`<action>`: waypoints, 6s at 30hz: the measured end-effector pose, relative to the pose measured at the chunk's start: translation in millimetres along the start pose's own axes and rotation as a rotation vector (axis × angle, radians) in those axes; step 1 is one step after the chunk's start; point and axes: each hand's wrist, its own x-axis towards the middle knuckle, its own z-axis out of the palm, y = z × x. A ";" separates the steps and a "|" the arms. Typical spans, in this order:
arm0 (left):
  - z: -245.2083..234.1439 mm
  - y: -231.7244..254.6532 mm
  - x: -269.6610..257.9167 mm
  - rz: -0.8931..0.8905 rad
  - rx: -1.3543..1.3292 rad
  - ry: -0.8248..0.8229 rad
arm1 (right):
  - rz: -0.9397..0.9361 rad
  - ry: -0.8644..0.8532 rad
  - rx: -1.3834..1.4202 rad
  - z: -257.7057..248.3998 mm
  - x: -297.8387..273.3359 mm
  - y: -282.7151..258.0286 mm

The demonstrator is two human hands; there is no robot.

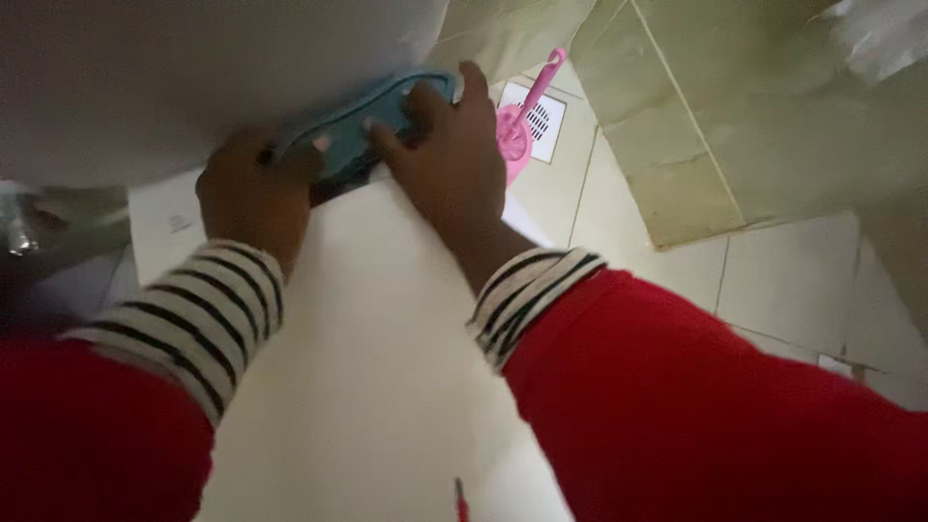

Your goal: The person scrubs the exterior surfaces and the lid of a toilet using a cleaning brush and soapy water from a bucket.

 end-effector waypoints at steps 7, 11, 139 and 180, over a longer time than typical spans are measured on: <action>-21.2 -31.6 24.9 0.219 0.871 -0.330 | 0.070 -0.055 -0.080 22.2 19.8 -15.4; -74.5 -63.4 27.2 0.136 0.623 -0.223 | 0.069 0.073 -0.048 41.7 1.6 -54.0; -83.9 -73.9 -16.1 0.246 0.246 0.110 | -0.207 -0.140 0.012 32.0 26.7 -7.0; -160.5 -100.3 -36.5 0.038 0.291 -0.031 | -0.281 -0.289 0.189 66.6 -8.6 -84.0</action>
